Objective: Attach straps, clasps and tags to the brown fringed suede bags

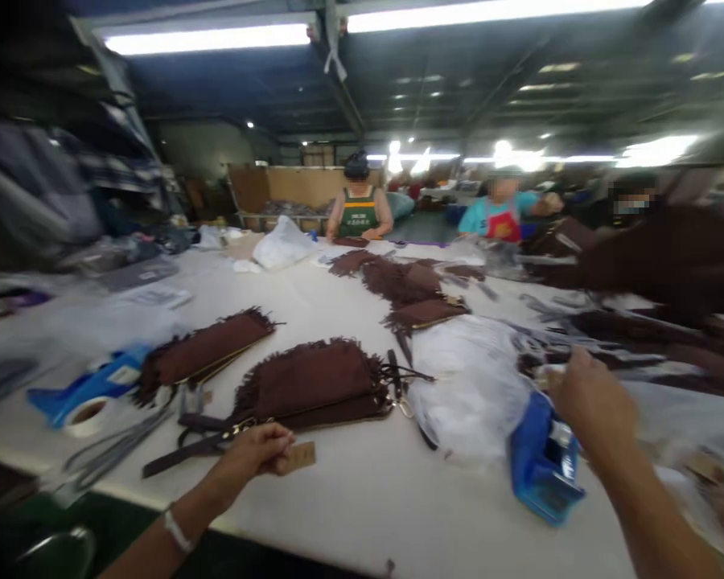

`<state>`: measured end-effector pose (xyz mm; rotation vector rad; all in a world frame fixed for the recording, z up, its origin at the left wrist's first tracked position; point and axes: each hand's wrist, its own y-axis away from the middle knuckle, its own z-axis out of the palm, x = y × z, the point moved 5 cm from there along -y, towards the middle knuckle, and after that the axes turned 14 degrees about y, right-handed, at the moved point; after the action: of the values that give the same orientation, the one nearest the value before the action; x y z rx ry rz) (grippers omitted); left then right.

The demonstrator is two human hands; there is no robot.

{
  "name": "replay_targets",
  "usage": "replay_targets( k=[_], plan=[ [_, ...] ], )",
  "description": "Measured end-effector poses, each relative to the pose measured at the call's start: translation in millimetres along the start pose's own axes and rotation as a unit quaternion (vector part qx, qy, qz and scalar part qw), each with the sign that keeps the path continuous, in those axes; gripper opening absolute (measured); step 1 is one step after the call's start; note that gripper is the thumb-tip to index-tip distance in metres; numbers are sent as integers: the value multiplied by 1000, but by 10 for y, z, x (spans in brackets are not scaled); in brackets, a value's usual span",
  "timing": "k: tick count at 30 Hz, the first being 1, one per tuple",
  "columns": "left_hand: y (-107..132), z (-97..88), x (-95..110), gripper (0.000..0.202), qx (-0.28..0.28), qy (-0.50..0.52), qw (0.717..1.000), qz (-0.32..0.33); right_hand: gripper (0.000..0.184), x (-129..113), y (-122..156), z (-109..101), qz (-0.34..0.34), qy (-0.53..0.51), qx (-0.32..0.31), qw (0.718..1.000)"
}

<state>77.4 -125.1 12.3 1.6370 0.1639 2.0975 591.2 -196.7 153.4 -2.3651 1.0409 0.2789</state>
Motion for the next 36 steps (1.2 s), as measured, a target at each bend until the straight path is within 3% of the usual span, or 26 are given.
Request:
replay_targets(
  k=[2,3,5,7,8,10,12,14,16,20,23,26,28,31,33,36],
  plan=[
    [-1,63,101,27,-40,-46,998,8,46,-499,420,233,-106,-68,-58,990],
    [7,91,143,24,-56,-66,996,12,42,-815,739,380,-171,-147,-134,965],
    [55,154,224,22,-86,-96,991,24,41,-1477,1500,650,-251,-315,-323,856],
    [142,210,319,20,-109,-120,986,44,47,-2064,2184,813,-292,-412,-424,751],
    [193,221,375,20,-116,-132,983,59,48,-2294,2443,872,-305,-440,-441,720],
    [284,180,487,21,-114,-149,978,89,46,-2613,2847,995,-314,-471,-501,655],
    [340,42,580,20,-85,-171,974,119,43,-2746,3105,1115,-308,-464,-573,602],
    [352,-167,624,19,-39,-207,967,142,42,-2751,3239,1226,-299,-428,-630,574],
    [335,-384,601,19,1,-254,954,159,38,-2709,3266,1313,-306,-381,-648,585],
    [262,-654,317,20,16,-302,942,148,31,-2650,3160,1397,-362,-288,-591,660],
    [209,-707,-31,16,5,-269,959,91,29,-2618,3058,1430,-407,-202,-527,718],
    [174,-680,-309,15,3,-211,977,40,21,-2620,2965,1419,-478,-68,-407,776],
    [158,-651,-390,16,8,-172,985,30,15,-2665,2966,1390,-528,20,-335,780],
    [138,-638,-411,17,12,-131,991,19,23,-2802,3109,1319,-593,41,-290,750],
    [128,-656,-408,17,5,-107,994,11,38,-2893,3269,1283,-609,-16,-317,727],
    [120,-732,-416,19,-9,-63,998,19,33,-2952,3478,1335,-555,-65,-402,725]
  ],
)
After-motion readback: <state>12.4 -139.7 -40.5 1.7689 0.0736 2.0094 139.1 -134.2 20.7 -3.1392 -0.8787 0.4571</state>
